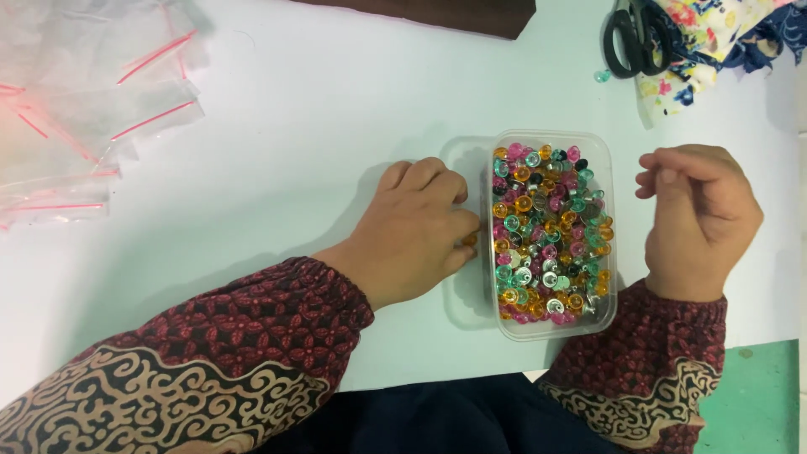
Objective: Sorting small buttons from a container and placing them into small plastic bags
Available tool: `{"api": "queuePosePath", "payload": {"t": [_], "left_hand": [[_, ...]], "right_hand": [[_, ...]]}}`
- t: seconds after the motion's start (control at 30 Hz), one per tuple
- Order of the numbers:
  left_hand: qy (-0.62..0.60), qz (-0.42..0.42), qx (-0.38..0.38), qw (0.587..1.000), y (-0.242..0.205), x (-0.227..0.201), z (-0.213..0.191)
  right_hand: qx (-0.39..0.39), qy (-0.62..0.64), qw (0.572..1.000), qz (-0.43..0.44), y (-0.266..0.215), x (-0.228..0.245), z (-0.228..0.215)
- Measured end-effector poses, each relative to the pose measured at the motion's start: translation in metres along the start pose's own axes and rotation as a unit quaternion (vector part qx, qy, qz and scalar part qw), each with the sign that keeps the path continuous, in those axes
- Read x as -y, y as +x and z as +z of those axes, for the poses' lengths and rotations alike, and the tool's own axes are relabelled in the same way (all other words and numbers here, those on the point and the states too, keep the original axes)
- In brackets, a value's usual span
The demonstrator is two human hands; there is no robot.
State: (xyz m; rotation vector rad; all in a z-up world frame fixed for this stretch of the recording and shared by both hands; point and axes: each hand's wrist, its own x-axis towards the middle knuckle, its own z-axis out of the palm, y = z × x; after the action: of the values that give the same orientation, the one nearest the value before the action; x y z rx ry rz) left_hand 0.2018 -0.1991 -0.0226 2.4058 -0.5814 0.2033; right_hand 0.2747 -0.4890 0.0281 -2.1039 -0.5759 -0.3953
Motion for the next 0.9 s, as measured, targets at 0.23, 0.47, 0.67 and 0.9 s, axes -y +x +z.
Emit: {"api": "queuePosePath", "payload": {"t": [0.23, 0.47, 0.67, 0.9], "left_hand": [[0.053, 0.031, -0.043, 0.997, 0.001, -0.001, 0.008], [0.062, 0.054, -0.099, 0.992, -0.003, 0.000, 0.010], [-0.028, 0.102, -0.172, 0.979, -0.005, -0.016, -0.017], [0.010, 0.126, -0.076, 0.989, -0.015, -0.031, 0.000]], "right_hand": [[0.075, -0.126, 0.984, -0.103, 0.002, 0.007, 0.011], [0.046, -0.145, 0.983, -0.102, 0.001, -0.001, 0.009], [0.015, -0.145, 0.983, -0.113, -0.005, -0.006, 0.003], [0.012, -0.068, 0.998, -0.014, -0.041, 0.042, -0.022]]}}
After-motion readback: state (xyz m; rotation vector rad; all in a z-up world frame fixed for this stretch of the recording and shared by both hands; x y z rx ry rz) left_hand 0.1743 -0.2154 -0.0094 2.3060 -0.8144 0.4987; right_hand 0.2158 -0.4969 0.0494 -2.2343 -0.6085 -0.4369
